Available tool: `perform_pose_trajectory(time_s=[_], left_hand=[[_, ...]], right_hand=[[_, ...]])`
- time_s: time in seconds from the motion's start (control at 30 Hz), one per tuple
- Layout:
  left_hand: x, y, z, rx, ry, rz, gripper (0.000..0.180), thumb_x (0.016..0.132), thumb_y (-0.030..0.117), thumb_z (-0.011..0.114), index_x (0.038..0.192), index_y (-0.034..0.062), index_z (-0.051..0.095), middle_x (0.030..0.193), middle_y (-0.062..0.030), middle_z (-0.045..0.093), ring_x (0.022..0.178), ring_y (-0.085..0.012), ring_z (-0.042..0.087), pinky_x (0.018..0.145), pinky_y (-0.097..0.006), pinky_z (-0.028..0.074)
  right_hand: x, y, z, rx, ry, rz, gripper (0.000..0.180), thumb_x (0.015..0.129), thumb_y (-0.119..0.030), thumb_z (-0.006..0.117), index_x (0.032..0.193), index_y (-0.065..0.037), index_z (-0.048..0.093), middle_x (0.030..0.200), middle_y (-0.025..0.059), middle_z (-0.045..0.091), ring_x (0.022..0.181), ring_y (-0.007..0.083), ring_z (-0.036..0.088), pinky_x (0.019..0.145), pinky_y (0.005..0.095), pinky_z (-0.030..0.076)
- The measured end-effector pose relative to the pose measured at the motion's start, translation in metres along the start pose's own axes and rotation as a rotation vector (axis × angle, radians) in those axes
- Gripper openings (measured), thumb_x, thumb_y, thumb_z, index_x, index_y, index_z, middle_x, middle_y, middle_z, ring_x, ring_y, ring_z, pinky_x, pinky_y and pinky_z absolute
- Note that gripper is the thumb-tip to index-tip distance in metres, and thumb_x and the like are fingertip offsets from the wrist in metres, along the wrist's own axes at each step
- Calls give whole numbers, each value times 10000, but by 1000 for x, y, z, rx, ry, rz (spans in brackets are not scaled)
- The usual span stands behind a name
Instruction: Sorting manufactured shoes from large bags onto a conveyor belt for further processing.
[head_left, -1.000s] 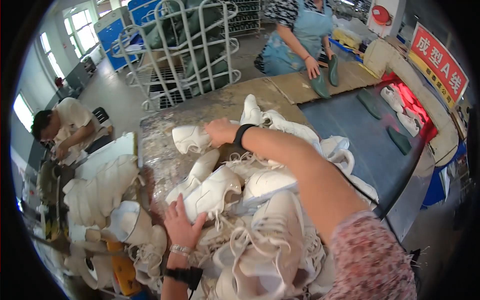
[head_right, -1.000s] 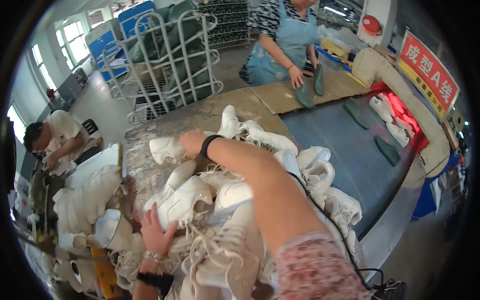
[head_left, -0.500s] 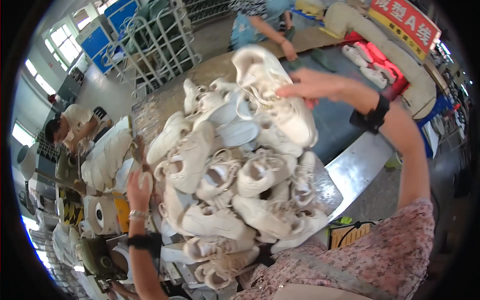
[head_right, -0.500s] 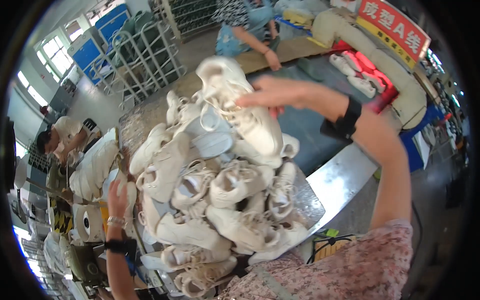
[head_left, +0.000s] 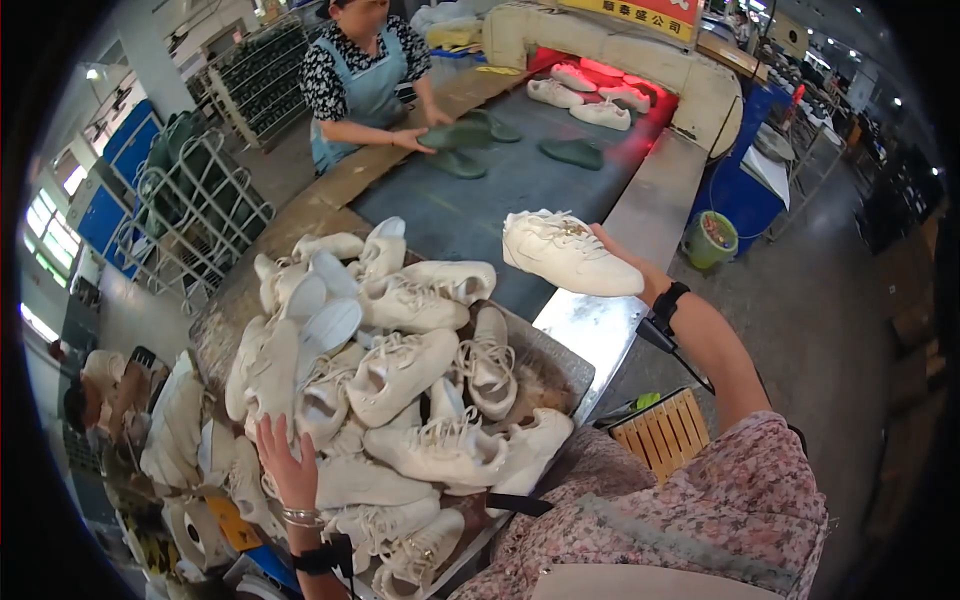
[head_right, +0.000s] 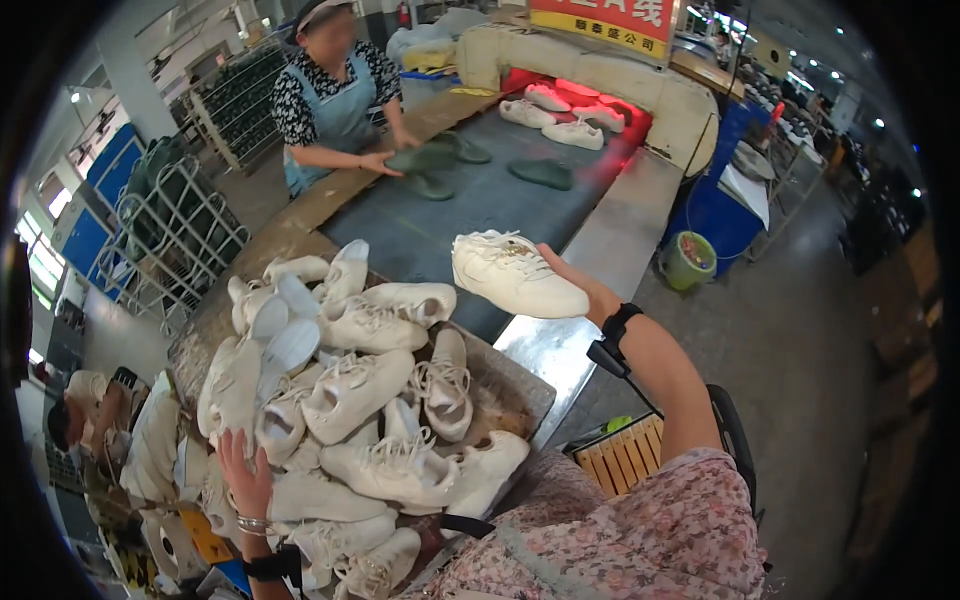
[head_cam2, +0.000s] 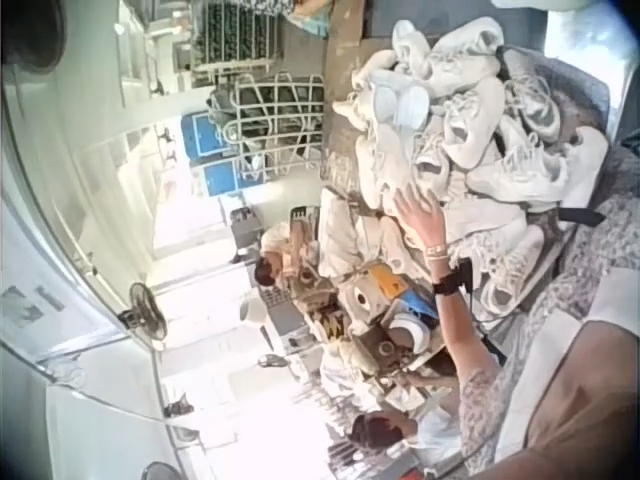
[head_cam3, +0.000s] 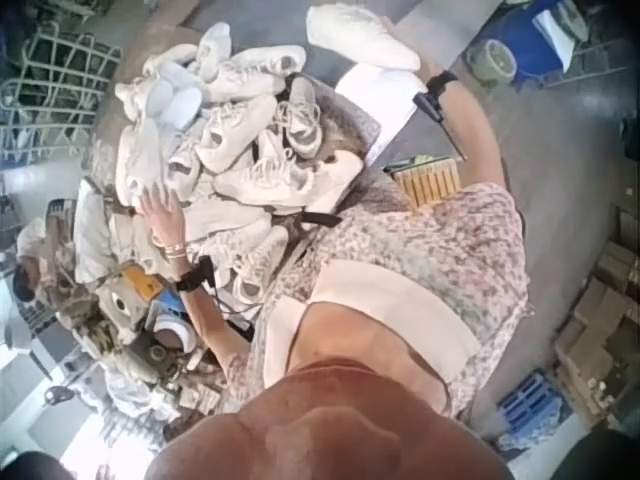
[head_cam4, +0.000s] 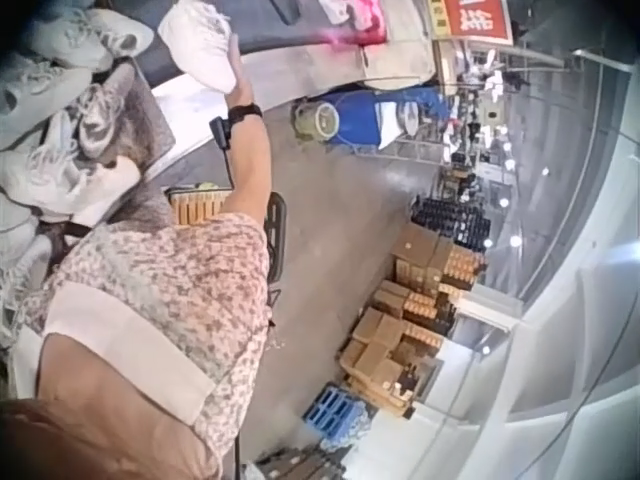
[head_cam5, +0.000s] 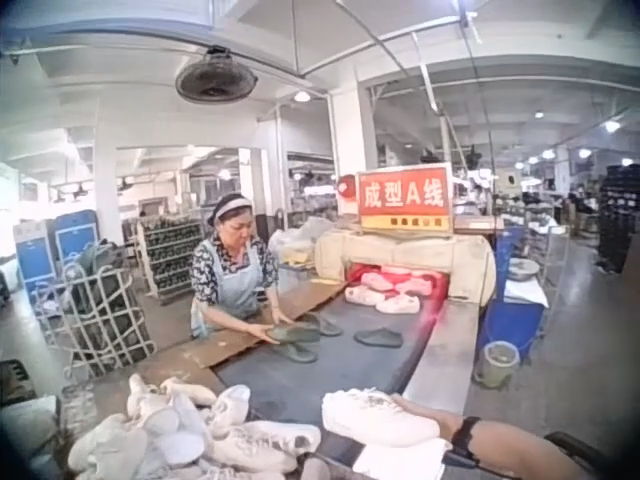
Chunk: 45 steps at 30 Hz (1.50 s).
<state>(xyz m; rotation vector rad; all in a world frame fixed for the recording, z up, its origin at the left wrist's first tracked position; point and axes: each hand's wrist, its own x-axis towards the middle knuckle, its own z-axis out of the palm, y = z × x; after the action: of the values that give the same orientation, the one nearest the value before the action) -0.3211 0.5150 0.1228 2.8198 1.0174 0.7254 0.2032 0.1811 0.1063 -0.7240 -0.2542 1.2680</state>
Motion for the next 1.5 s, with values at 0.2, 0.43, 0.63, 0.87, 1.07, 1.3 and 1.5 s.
perform_pose_trajectory(time_s=[0.2, 0.43, 0.63, 0.87, 1.07, 1.3, 1.5], left_hand=[[27, 48, 36, 144, -7, -110, 626, 821, 195, 610, 1379, 25, 382, 1455, -226, 312, 1347, -416, 261, 1090, -505, 206], [42, 107, 95, -72, -111, -432, 551, 942, 351, 502, 1363, 4, 421, 1384, -254, 415, 1292, -399, 360, 1073, -469, 285], [84, 165, 147, 338, -130, -710, 479, 954, 381, 460, 1221, 2, 583, 1251, -198, 567, 1236, -333, 452, 1055, -417, 338], [93, 184, 153, 708, -111, -932, 378, 962, 319, 445, 1151, 49, 629, 1191, -164, 593, 1164, -316, 498, 996, -430, 384], [56, 135, 149, 1057, -444, -785, 278, 941, 223, 451, 1103, 47, 593, 1210, -132, 587, 1072, -289, 571, 965, -427, 405], [66, 142, 157, 844, -271, -804, 272, 940, 214, 465, 1157, 83, 564, 1228, -130, 574, 1079, -294, 565, 915, -436, 442], [77, 149, 181, 247, 221, -973, 273, 934, 217, 478, 1163, 92, 559, 1231, -139, 567, 1098, -294, 551, 915, -441, 441]], right_hand=[[55, -53, -103, -142, 119, 21, 575, 989, -502, 307, 1380, -98, 425, 1329, 50, 526, 1173, 162, 534, 1011, 295, 413], [294, -197, -209, -248, 71, -94, 530, 999, -469, 285, 1318, -100, 494, 1253, 46, 584, 1071, 168, 602, 920, 322, 485], [467, -290, -325, -510, 114, 43, 607, 909, -552, 390, 1256, -78, 541, 1120, 87, 643, 1037, 245, 605, 918, 413, 458], [559, -186, -312, -1674, 583, -426, 718, 783, -435, 619, 1416, -207, 365, 1469, 161, 298, 1218, 415, 406, 973, 486, 393], [623, -205, -347, -2047, 789, -462, 782, 753, -52, 621, 1424, -329, 331, 1487, 117, 250, 1087, 376, 483, 883, 451, 424], [630, -258, -393, -2133, 845, -285, 847, 773, -11, 609, 1436, -400, 255, 1418, 116, 340, 1086, 375, 501, 862, 489, 452], [634, -298, -417, -2108, 923, -175, 841, 806, -94, 627, 1436, -455, 203, 1452, 118, 304, 1187, 393, 458, 940, 495, 432]])
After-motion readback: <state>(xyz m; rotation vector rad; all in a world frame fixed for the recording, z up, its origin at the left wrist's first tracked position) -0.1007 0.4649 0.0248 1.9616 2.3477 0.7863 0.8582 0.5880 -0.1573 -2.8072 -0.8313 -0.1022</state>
